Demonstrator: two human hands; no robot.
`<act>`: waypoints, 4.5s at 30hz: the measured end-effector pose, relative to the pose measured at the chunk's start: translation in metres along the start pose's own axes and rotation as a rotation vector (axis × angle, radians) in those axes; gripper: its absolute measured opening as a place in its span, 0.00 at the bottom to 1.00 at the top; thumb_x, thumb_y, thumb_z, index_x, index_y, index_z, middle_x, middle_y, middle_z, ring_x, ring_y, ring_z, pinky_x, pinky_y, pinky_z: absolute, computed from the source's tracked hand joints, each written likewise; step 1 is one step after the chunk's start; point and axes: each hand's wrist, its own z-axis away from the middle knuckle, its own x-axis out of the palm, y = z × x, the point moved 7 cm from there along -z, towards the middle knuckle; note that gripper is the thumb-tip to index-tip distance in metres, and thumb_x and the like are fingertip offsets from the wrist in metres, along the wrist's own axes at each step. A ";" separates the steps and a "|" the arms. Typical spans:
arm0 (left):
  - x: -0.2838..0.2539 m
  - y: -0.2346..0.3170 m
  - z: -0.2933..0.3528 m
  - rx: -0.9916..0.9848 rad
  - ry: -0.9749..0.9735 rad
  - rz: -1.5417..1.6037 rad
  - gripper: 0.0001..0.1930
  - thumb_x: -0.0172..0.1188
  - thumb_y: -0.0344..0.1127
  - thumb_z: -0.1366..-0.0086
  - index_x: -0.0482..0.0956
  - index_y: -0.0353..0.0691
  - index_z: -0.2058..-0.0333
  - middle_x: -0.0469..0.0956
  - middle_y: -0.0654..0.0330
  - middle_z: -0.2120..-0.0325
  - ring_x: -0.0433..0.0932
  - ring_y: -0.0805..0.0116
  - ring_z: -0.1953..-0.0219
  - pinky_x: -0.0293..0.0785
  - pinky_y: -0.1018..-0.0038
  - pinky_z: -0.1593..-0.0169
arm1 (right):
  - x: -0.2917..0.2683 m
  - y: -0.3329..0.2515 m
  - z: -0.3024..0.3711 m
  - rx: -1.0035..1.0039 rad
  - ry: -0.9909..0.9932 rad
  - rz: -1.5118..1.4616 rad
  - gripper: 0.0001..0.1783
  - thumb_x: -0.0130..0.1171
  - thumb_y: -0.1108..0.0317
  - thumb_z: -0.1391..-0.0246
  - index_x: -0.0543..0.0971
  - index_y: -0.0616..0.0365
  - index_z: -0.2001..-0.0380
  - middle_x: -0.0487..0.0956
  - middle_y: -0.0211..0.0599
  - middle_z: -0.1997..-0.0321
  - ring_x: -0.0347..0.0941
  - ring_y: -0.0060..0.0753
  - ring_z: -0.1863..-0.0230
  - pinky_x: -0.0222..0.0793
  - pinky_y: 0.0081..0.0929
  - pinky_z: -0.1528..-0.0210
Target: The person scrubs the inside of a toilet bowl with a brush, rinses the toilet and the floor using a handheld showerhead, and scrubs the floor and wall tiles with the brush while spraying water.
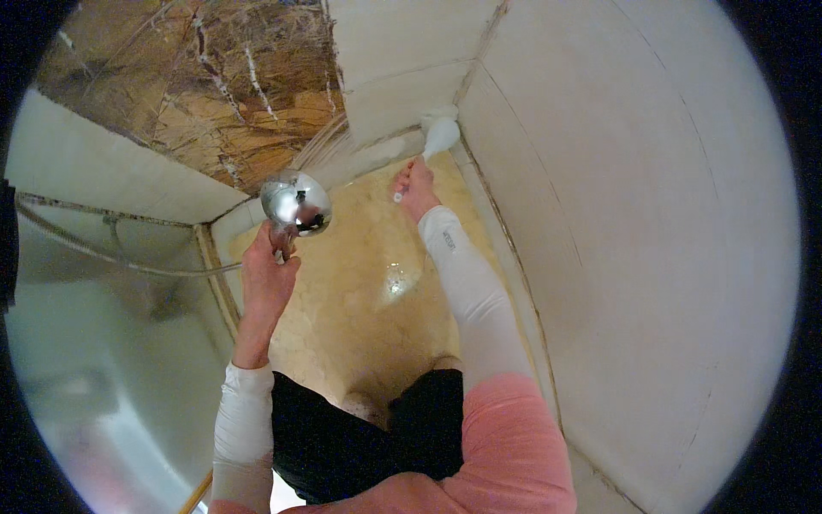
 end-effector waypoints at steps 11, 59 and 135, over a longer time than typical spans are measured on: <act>0.006 -0.001 0.000 0.001 -0.018 0.040 0.13 0.51 0.18 0.55 0.67 0.35 0.68 0.72 0.45 0.79 0.73 0.43 0.71 0.66 0.58 0.69 | 0.015 -0.004 0.019 -0.160 -0.009 0.026 0.16 0.43 0.53 0.42 0.59 0.46 0.80 0.53 0.21 0.90 0.47 0.19 0.92 0.42 0.23 0.91; 0.048 0.021 -0.011 -0.027 -0.057 0.155 0.06 0.50 0.21 0.50 0.67 0.34 0.71 0.73 0.44 0.78 0.73 0.43 0.70 0.66 0.56 0.69 | -0.138 -0.072 0.185 -0.802 0.130 1.097 0.16 0.48 0.54 0.42 0.69 0.55 0.74 0.62 0.22 0.85 0.57 0.16 0.86 0.53 0.17 0.85; -0.033 -0.057 0.002 -0.237 0.188 0.181 0.13 0.58 0.20 0.59 0.70 0.37 0.71 0.71 0.66 0.79 0.69 0.75 0.75 0.66 0.77 0.70 | 0.046 0.095 0.083 -0.008 -0.137 0.048 0.25 0.40 0.36 0.45 0.61 0.44 0.81 0.55 0.19 0.90 0.48 0.18 0.93 0.43 0.20 0.92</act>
